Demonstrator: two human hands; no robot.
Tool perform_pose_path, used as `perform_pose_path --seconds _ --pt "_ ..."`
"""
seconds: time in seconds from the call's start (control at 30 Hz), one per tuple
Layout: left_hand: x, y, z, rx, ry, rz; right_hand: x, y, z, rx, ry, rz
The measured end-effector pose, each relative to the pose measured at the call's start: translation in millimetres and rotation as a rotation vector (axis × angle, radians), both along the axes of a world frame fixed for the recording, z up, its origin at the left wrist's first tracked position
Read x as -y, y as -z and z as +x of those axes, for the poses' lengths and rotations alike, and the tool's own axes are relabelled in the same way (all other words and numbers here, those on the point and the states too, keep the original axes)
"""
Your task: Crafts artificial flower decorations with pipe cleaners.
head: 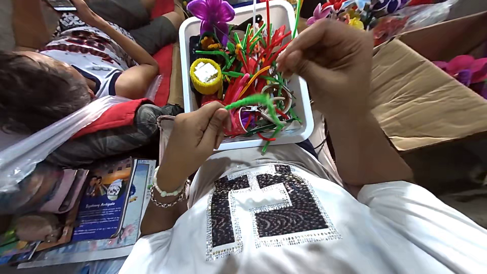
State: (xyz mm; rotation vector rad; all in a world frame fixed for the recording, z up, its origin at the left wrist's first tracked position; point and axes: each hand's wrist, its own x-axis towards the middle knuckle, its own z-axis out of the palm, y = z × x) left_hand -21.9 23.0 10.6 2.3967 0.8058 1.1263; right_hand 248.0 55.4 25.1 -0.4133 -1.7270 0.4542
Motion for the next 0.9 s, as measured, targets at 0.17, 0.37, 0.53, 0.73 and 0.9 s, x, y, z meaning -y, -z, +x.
perform_pose_path --seconds 0.17,0.37,0.53,0.73,0.9 --pt "2 -2 -2 -0.012 -0.083 0.043 7 -4 5 0.112 0.084 0.013" --pt "4 -2 0 -0.052 -0.147 0.089 20 -3 -9 0.31 0.078 0.058" --pt "4 -2 -1 -0.053 -0.129 0.081 20 0 -12 0.313 0.163 0.092" --pt "0 -1 -3 -0.056 -0.082 0.067 16 -3 -1 0.241 0.176 0.082" --pt "-2 -6 -12 -0.063 -0.089 0.061 6 -4 18 0.18 0.219 0.113"
